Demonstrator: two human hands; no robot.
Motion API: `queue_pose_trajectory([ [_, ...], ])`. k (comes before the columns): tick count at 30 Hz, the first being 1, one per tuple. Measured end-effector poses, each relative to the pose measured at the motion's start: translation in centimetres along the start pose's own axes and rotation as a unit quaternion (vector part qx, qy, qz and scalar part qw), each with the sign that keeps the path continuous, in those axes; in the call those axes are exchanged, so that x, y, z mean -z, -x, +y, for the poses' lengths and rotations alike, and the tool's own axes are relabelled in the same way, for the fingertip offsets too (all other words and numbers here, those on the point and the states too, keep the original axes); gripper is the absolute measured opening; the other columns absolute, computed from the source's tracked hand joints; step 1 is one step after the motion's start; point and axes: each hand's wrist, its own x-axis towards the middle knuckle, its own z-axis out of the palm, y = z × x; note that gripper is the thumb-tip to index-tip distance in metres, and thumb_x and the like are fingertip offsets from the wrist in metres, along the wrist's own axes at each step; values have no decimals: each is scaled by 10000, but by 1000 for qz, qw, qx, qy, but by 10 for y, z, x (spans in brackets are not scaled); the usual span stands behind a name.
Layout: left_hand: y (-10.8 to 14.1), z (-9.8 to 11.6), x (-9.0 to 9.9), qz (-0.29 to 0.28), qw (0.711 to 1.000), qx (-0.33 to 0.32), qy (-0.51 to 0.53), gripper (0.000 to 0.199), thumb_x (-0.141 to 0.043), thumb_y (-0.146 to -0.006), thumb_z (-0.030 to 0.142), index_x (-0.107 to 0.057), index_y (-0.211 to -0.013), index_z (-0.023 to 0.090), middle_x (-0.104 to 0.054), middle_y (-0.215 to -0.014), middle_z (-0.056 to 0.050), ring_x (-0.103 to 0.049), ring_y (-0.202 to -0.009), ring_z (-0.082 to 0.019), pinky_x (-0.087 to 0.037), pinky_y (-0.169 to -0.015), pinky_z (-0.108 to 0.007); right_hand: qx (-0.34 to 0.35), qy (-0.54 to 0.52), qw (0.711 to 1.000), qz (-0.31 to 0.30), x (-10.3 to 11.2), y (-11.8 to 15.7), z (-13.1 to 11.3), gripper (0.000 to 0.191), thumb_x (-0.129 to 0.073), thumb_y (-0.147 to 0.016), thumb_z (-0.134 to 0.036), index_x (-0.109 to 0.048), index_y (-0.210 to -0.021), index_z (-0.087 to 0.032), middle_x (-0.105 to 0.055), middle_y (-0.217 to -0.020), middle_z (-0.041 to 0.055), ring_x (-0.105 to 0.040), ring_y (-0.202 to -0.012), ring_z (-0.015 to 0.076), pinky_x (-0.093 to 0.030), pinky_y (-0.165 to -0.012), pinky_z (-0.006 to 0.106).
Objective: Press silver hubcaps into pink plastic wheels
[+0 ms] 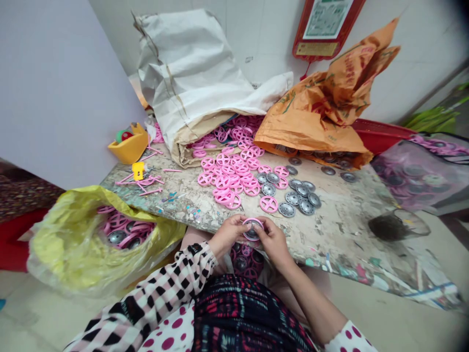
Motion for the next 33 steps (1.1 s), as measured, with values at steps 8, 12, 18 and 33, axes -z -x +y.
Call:
queue_pose_trajectory([
  [8, 6, 6, 3, -7, 1000, 23, 15, 308, -667, -754, 281, -542, -1010, 164, -661, -826, -58, -674, -706, -157, -512, -646, -245, 61, 153, 971, -174, 33, 28, -2, 258, -512, -873, -368, -659, -1046, -246, -616, -966, 48, -577, -916, 196, -438, -843, 329],
  [12, 1, 4, 1, 22, 999, 26, 1, 178, -572, -823, 214, -504, -981, 167, -644, -757, -42, -681, -671, -160, -518, -621, -242, 77, 236, 959, -135, 40, 29, -3, 326, -539, -869, -394, -635, -1137, -233, -559, -939, 56, -566, -855, 187, -446, -777, 314],
  [18, 0, 3, -2, 32, 999, 39, -19, 115, -549, -835, 178, -495, -935, 159, -638, -716, -33, -680, -634, -152, -521, -590, -228, 109, 290, 951, 17, 44, -19, 9, 285, -472, -903, -314, -673, -1053, -178, -566, -923, 77, -539, -890, 198, -425, -820, 320],
  [33, -4, -2, -2, 30, 997, 25, -68, 155, -612, -785, 209, -515, -889, 147, -633, -710, -31, -671, -639, -140, -501, -577, -209, 93, 491, 863, 72, 73, -40, 21, 349, -449, -919, -327, -639, -1142, -139, -596, -1103, 162, -496, -975, 275, -369, -837, 396],
])
